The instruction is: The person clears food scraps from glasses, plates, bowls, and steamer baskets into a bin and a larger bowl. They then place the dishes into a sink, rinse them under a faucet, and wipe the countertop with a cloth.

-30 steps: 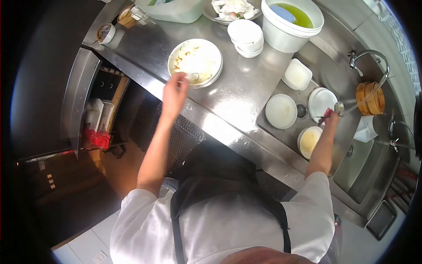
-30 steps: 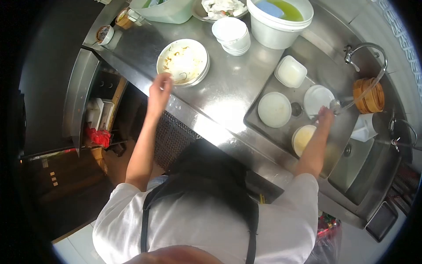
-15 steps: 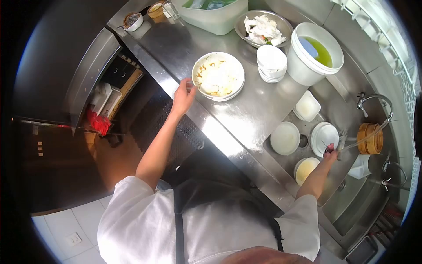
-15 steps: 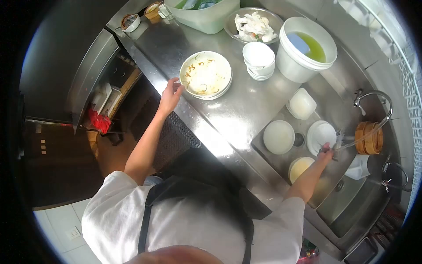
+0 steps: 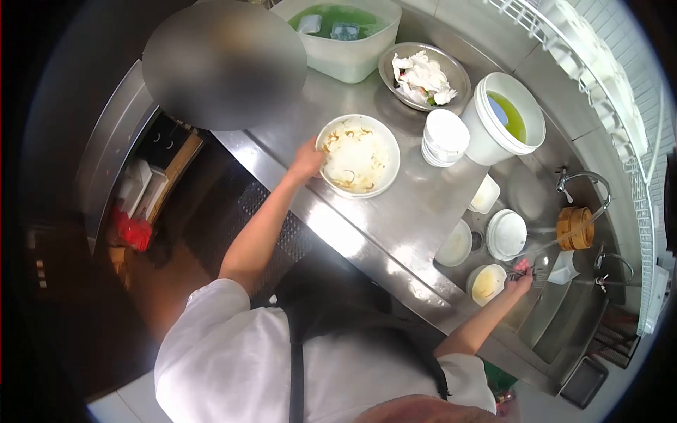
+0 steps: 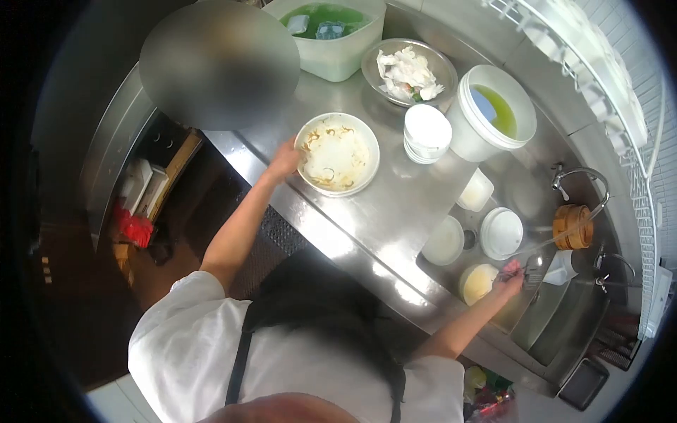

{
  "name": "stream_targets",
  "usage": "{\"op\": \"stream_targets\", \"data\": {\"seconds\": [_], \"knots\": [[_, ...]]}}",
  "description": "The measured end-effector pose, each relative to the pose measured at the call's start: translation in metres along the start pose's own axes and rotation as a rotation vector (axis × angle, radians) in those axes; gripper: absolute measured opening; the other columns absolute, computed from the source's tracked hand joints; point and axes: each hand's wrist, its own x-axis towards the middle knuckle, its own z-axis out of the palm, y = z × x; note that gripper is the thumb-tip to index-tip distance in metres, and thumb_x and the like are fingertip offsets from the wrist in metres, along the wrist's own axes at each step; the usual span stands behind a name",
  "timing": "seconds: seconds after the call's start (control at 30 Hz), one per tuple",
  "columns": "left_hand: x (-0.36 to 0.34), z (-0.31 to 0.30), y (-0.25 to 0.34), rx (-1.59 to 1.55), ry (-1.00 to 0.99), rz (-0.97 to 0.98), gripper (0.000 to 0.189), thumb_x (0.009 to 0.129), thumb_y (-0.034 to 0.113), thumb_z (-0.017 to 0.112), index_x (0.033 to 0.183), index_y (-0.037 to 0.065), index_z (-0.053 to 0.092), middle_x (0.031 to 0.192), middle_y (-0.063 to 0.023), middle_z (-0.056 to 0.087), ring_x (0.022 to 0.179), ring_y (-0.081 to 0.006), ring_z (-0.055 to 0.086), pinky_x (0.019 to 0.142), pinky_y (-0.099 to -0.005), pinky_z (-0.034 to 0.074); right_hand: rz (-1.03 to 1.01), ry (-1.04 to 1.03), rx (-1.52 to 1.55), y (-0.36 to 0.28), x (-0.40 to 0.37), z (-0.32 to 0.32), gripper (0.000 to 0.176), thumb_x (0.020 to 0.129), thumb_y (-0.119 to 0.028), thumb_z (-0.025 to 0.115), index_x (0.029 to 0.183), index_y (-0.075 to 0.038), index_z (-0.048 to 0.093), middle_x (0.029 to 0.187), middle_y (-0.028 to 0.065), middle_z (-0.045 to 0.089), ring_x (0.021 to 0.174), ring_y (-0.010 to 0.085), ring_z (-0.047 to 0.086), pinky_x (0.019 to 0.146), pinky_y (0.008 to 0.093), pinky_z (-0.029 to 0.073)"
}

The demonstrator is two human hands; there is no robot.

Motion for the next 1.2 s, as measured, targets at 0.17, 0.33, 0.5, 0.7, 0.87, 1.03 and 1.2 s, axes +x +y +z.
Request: {"op": "stream_targets", "data": {"seconds": [0.17, 0.33, 0.5, 0.7, 0.87, 1.03, 1.2], "knots": [[0.042, -0.022, -0.023, 0.16, 0.023, 0.386, 0.048, 0.075, 0.005, 0.047, 0.123, 0.004, 0.05, 0.108, -0.0254, 0.061, 0.103, -0.0409, 0.058, 0.091, -0.0426, 0.043, -0.09, -0.309, -0.473, 0.068, -0.265, 0.145, 0.027, 0.092, -0.024, 0.053, 0.103, -0.001, 0.062, 0.072, 0.0056, 0.062, 0.054, 0.0112, 0.053, 0.046, 0.0243, 0.045], [0.044, -0.041, -0.005, 0.257, -0.059, 0.404, 0.044, 0.077, 0.006, 0.048, 0.121, 0.003, 0.049, 0.111, -0.0241, 0.06, 0.107, -0.0397, 0.055, 0.091, -0.0435, 0.044, 0.289, -0.829, -0.561, 0.17, -0.36, 0.335, 0.023, 0.09, -0.014, 0.057, 0.102, 0.005, 0.061, 0.078, 0.0088, 0.063, 0.053, 0.0108, 0.053, 0.044, 0.0219, 0.04], [0.054, -0.047, -0.018, 0.206, -0.17, 0.4, 0.052, 0.079, 0.013, 0.055, 0.128, 0.002, 0.043, 0.117, -0.0228, 0.058, 0.11, -0.0379, 0.055, 0.094, -0.041, 0.043, 0.433, -0.991, -0.201, 0.179, -0.392, 0.506, 0.054, 0.092, -0.031, 0.055, 0.127, 0.008, 0.041, 0.12, 0.0217, 0.055, 0.108, 0.0288, 0.058, 0.089, 0.0423, 0.051], [0.081, -0.034, -0.049, -0.207, -0.426, 0.304, 0.065, 0.074, 0.01, 0.054, 0.135, 0.001, 0.035, 0.126, -0.0211, 0.052, 0.119, -0.0314, 0.051, 0.098, -0.0366, 0.04, -0.245, -0.679, -1.066, 0.234, -0.333, 0.371, 0.062, 0.086, -0.04, 0.063, 0.127, 0.004, 0.046, 0.118, 0.0205, 0.056, 0.112, 0.0244, 0.054, 0.083, 0.0377, 0.048], [0.067, -0.038, -0.03, -0.374, -0.566, 0.144, 0.071, 0.069, 0.005, 0.049, 0.138, 0.004, 0.032, 0.127, -0.0167, 0.049, 0.117, -0.0287, 0.05, 0.092, -0.0366, 0.044, 0.11, -0.511, -0.987, 0.274, -0.353, 0.3, 0.052, 0.084, -0.026, 0.065, 0.12, 0.008, 0.051, 0.106, 0.0181, 0.063, 0.097, 0.0252, 0.061, 0.079, 0.0384, 0.05], [0.049, -0.05, -0.008, -0.422, -0.625, -0.076, 0.069, 0.07, 0.005, 0.051, 0.137, 0.002, 0.032, 0.124, -0.016, 0.05, 0.116, -0.0271, 0.05, 0.092, -0.0334, 0.045, 0.216, -0.456, -0.759, 0.304, -0.309, 0.262, 0.047, 0.081, -0.008, 0.06, 0.123, 0.01, 0.047, 0.111, 0.02, 0.06, 0.097, 0.0274, 0.062, 0.079, 0.039, 0.053], [0.075, -0.049, -0.018, -0.389, -0.795, 0.045, 0.07, 0.083, 0.021, 0.057, 0.142, 0.002, 0.024, 0.134, -0.0185, 0.042, 0.121, -0.0267, 0.046, 0.095, -0.0413, 0.043, 0.292, -0.392, -0.679, 0.298, -0.324, 0.276, 0.048, 0.077, -0.002, 0.059, 0.122, 0.012, 0.046, 0.114, 0.0225, 0.058, 0.099, 0.0296, 0.062, 0.084, 0.0397, 0.053]]}}
